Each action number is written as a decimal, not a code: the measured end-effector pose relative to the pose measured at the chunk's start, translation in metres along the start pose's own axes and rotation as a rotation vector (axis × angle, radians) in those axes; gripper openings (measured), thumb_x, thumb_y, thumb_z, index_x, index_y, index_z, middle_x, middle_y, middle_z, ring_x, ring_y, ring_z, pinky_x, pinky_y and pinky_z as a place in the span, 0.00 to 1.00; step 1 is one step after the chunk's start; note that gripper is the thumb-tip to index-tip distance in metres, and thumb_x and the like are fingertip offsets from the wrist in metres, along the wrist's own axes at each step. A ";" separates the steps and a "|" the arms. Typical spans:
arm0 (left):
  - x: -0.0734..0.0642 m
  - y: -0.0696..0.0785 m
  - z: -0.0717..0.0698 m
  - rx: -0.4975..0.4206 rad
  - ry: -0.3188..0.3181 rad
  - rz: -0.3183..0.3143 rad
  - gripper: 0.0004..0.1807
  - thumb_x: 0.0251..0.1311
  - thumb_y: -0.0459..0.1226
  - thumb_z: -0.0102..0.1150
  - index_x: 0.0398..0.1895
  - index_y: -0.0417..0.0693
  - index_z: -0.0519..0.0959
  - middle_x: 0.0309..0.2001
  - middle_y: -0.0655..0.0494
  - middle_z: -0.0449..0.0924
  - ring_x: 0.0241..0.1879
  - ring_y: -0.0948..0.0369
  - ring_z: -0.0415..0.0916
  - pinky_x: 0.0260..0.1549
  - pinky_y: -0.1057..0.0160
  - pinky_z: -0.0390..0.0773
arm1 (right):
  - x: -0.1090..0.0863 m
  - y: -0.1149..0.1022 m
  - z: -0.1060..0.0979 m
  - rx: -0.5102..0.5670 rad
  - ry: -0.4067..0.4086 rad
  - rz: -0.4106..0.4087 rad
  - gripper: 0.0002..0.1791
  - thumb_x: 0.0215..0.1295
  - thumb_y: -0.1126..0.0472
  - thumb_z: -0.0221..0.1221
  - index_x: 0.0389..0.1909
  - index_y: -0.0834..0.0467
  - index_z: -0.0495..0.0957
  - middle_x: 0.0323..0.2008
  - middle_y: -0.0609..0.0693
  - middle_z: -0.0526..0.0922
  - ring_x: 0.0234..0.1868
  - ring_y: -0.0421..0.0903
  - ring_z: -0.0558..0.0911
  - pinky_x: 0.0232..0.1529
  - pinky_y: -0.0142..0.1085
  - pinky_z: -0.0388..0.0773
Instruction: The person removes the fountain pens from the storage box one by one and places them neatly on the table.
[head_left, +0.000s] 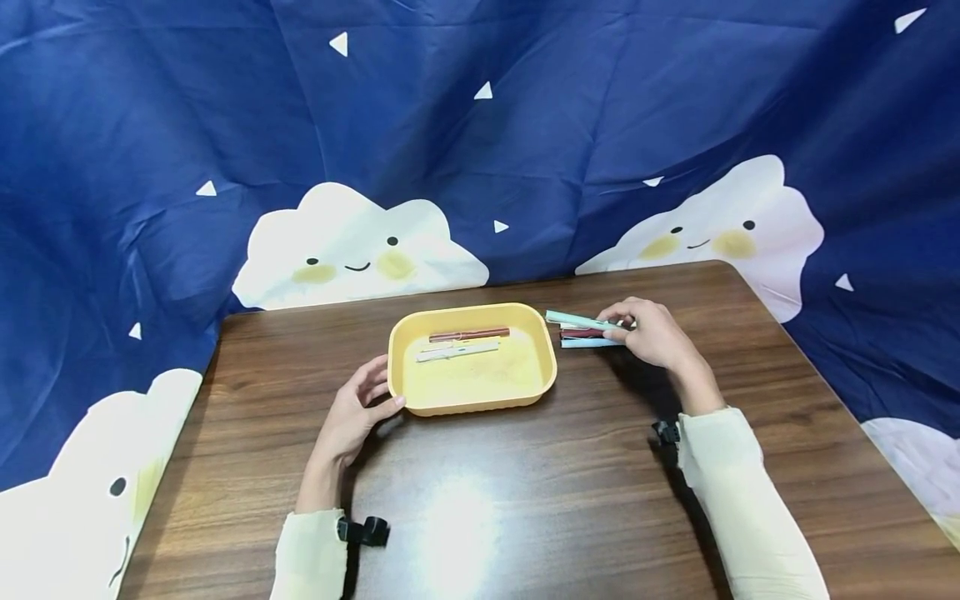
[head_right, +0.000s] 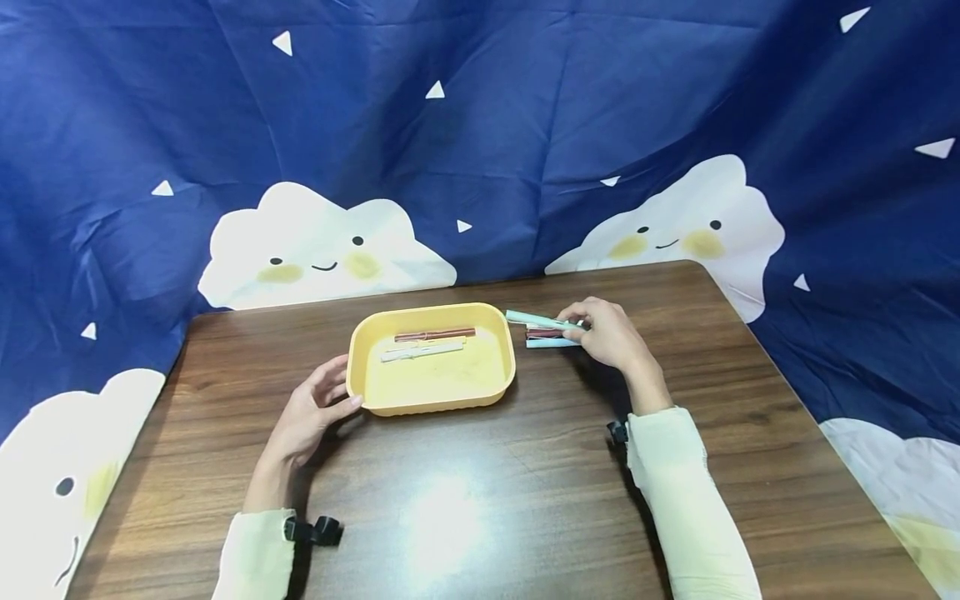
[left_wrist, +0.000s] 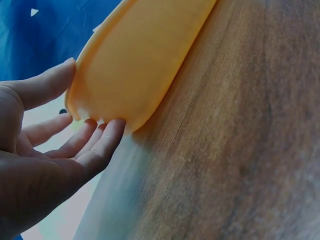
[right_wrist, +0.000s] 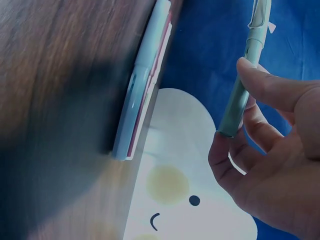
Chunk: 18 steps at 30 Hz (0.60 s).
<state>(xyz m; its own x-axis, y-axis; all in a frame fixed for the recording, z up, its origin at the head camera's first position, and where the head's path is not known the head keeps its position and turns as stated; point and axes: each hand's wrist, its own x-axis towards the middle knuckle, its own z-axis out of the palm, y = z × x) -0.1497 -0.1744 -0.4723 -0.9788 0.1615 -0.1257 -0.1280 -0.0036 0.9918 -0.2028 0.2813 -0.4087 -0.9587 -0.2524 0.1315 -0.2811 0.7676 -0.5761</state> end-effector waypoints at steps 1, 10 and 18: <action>0.000 0.000 0.000 0.000 0.000 0.000 0.41 0.58 0.23 0.68 0.75 0.42 0.63 0.66 0.36 0.69 0.64 0.43 0.69 0.47 0.69 0.79 | -0.001 0.001 0.000 -0.005 -0.003 0.002 0.08 0.62 0.71 0.67 0.42 0.61 0.86 0.38 0.56 0.84 0.40 0.54 0.80 0.42 0.47 0.73; -0.001 -0.001 0.001 0.001 0.005 0.001 0.41 0.58 0.23 0.67 0.75 0.42 0.63 0.66 0.36 0.69 0.64 0.43 0.70 0.47 0.69 0.79 | -0.007 0.012 0.000 -0.052 -0.039 0.034 0.10 0.62 0.68 0.68 0.44 0.61 0.86 0.35 0.55 0.82 0.36 0.52 0.76 0.39 0.45 0.70; 0.001 -0.002 0.000 0.017 -0.003 0.015 0.41 0.58 0.23 0.67 0.75 0.40 0.62 0.66 0.33 0.68 0.64 0.42 0.69 0.48 0.70 0.78 | -0.011 0.027 0.007 0.000 -0.086 0.041 0.09 0.60 0.70 0.69 0.42 0.62 0.87 0.35 0.54 0.85 0.36 0.51 0.78 0.41 0.45 0.73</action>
<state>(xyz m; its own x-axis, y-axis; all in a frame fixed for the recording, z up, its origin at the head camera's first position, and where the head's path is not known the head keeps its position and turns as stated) -0.1501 -0.1747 -0.4740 -0.9801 0.1646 -0.1106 -0.1105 0.0103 0.9938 -0.1995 0.3005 -0.4311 -0.9619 -0.2708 0.0379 -0.2420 0.7784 -0.5792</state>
